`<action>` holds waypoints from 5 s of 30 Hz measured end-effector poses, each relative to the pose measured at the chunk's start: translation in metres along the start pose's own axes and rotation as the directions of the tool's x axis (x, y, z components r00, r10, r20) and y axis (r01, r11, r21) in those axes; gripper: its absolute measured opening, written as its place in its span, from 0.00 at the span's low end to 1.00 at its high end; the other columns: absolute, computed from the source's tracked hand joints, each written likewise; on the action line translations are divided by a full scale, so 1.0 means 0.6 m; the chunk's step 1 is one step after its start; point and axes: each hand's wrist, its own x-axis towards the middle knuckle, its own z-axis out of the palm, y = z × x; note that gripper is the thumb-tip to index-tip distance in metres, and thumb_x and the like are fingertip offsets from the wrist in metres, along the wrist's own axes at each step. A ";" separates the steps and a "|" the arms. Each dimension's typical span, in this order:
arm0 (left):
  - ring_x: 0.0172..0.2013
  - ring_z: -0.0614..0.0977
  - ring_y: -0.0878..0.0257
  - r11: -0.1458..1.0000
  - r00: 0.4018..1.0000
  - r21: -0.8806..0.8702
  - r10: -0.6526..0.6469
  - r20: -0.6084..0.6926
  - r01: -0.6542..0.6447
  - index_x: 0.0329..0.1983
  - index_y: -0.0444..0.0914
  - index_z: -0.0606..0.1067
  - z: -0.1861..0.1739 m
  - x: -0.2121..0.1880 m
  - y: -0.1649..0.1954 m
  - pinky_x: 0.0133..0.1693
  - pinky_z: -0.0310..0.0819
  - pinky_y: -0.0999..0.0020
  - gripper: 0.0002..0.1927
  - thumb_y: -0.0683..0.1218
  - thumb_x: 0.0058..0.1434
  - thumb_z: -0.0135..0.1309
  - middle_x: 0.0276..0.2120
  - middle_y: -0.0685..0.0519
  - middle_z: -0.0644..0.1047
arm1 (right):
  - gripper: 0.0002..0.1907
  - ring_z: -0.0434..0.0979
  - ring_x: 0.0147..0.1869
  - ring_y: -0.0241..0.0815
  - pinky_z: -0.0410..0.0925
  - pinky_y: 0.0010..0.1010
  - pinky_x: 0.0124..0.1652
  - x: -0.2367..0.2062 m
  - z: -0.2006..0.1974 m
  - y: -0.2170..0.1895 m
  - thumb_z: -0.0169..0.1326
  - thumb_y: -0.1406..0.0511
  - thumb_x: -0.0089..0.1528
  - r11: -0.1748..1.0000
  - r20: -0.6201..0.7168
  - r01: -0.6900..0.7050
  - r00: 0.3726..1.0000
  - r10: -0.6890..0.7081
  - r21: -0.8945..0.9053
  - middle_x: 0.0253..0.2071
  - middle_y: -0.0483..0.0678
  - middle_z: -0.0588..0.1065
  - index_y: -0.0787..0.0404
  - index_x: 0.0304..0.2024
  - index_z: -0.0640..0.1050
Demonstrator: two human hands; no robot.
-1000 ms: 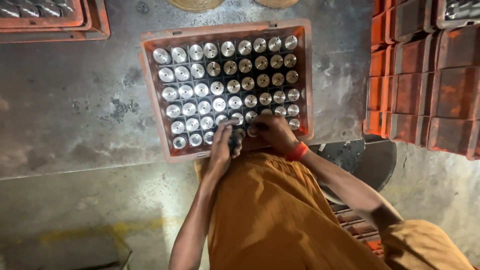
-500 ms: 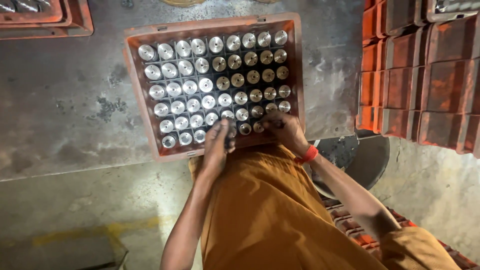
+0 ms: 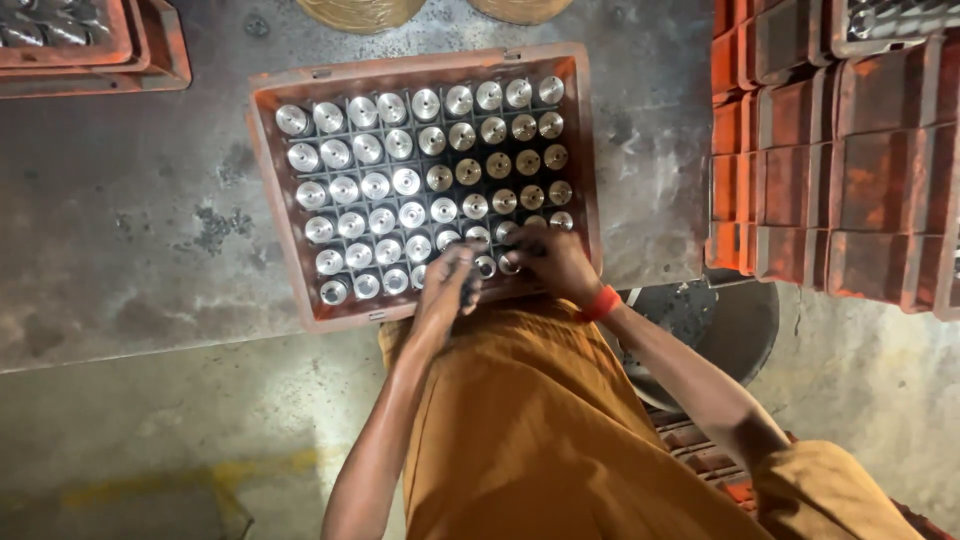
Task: The person places small metal parts into a red plastic tray, then wipes the parts with a cloth. The person continues to arrange and wipe the parts in the tray.
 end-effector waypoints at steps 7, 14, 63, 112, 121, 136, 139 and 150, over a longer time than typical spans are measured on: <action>0.19 0.72 0.69 0.997 0.993 -0.002 -0.072 0.098 0.073 0.60 0.42 0.74 0.057 0.008 0.012 0.19 0.63 0.75 0.19 0.54 0.71 0.46 0.23 0.57 0.73 | 0.14 0.83 0.45 0.35 0.78 0.28 0.44 -0.049 -0.003 0.004 0.61 0.67 0.63 0.854 0.152 -0.123 0.987 0.052 0.505 0.44 0.49 0.82 0.61 0.52 0.82; 0.27 0.78 0.65 0.834 0.988 -0.533 -0.152 0.028 0.143 0.54 0.35 0.72 0.003 0.006 -0.002 0.28 0.69 0.73 0.18 0.51 0.70 0.43 0.30 0.54 0.77 | 0.11 0.82 0.47 0.53 0.74 0.39 0.45 -0.060 -0.030 0.046 0.58 0.72 0.61 0.927 -0.133 0.277 0.939 -0.318 -0.254 0.44 0.53 0.80 0.62 0.47 0.81; 0.26 0.76 0.70 0.972 0.994 0.235 -0.028 0.102 0.004 0.63 0.43 0.67 0.055 -0.005 0.027 0.26 0.69 0.75 0.25 0.55 0.65 0.52 0.35 0.58 0.78 | 0.21 0.82 0.46 0.44 0.74 0.34 0.46 -0.066 -0.036 -0.027 0.62 0.65 0.60 0.954 0.037 0.025 0.999 -0.038 0.300 0.47 0.52 0.80 0.60 0.56 0.78; 0.27 0.72 0.71 0.997 0.993 0.059 0.046 0.107 -0.053 0.64 0.48 0.70 0.038 -0.012 0.022 0.27 0.66 0.76 0.21 0.53 0.68 0.48 0.32 0.59 0.75 | 0.15 0.83 0.47 0.41 0.76 0.30 0.46 -0.030 0.003 0.007 0.58 0.62 0.67 0.906 0.016 0.129 0.989 -0.149 0.404 0.49 0.47 0.82 0.60 0.55 0.80; 0.37 0.83 0.59 0.801 0.985 -0.594 -0.149 -0.090 0.067 0.57 0.34 0.71 -0.016 -0.012 -0.007 0.38 0.79 0.69 0.18 0.48 0.70 0.44 0.37 0.49 0.80 | 0.11 0.78 0.48 0.50 0.72 0.38 0.49 0.003 0.012 0.020 0.59 0.70 0.61 0.816 -0.184 0.385 0.848 -0.497 -0.432 0.46 0.49 0.81 0.59 0.46 0.82; 0.20 0.69 0.70 0.997 0.996 0.001 0.076 0.036 -0.076 0.65 0.50 0.63 -0.011 -0.028 0.012 0.21 0.61 0.75 0.19 0.54 0.72 0.39 0.24 0.57 0.71 | 0.21 0.82 0.45 0.41 0.74 0.30 0.47 -0.016 0.018 -0.031 0.62 0.65 0.62 0.992 -0.053 0.003 0.999 0.003 0.127 0.48 0.48 0.82 0.62 0.57 0.79; 0.23 0.71 0.70 0.986 0.983 0.070 0.141 0.119 -0.150 0.66 0.46 0.66 -0.002 -0.025 0.003 0.23 0.63 0.76 0.20 0.53 0.73 0.44 0.26 0.57 0.72 | 0.19 0.77 0.47 0.36 0.72 0.29 0.45 -0.029 0.056 -0.032 0.62 0.67 0.61 0.903 0.122 0.064 0.984 -0.127 0.424 0.48 0.49 0.78 0.66 0.54 0.79; 0.34 0.80 0.66 0.861 0.973 -0.455 0.183 -0.142 -0.229 0.53 0.38 0.70 -0.074 -0.009 -0.029 0.35 0.74 0.72 0.09 0.42 0.72 0.45 0.41 0.52 0.77 | 0.12 0.75 0.40 0.40 0.70 0.32 0.39 0.011 0.042 0.003 0.63 0.69 0.61 0.988 -0.190 0.106 0.978 -0.083 0.112 0.42 0.51 0.78 0.63 0.47 0.83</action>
